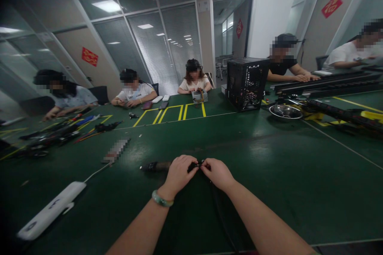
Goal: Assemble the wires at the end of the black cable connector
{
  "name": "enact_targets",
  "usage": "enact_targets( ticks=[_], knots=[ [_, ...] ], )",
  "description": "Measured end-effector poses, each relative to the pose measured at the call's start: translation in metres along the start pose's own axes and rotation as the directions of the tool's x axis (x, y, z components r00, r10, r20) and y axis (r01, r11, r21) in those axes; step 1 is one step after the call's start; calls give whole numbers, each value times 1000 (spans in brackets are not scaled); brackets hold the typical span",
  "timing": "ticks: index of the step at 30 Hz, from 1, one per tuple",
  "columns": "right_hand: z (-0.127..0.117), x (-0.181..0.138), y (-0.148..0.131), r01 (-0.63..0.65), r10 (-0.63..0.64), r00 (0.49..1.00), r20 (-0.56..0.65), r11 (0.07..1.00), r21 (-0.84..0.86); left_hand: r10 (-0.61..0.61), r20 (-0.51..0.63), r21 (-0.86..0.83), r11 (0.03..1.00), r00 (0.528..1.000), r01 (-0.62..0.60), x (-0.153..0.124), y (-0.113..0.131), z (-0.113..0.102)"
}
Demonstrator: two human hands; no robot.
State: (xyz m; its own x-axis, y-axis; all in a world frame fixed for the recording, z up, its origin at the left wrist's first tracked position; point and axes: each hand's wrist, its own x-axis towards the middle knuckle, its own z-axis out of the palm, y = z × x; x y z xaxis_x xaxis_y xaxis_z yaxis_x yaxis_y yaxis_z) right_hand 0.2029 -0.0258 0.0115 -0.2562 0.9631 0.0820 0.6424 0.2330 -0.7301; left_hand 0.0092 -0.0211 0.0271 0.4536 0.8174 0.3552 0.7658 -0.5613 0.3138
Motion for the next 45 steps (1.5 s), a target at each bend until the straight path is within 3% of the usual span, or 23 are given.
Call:
enact_targets(
  ticks=[22,29,45],
  knots=[
    [1,1,3,21,-21,1000,0,999,40,40,8,-29,999,999,-40,0,-2,-3],
    [-2,1,5,-23,20,999,36,996,88,44,10,-18,999,999,-44,1,-3,-1],
    [-3,2,8,17,-24,997,76,995,101,38,-9,-36,999,999,-38,2,-3,-1]
  ],
)
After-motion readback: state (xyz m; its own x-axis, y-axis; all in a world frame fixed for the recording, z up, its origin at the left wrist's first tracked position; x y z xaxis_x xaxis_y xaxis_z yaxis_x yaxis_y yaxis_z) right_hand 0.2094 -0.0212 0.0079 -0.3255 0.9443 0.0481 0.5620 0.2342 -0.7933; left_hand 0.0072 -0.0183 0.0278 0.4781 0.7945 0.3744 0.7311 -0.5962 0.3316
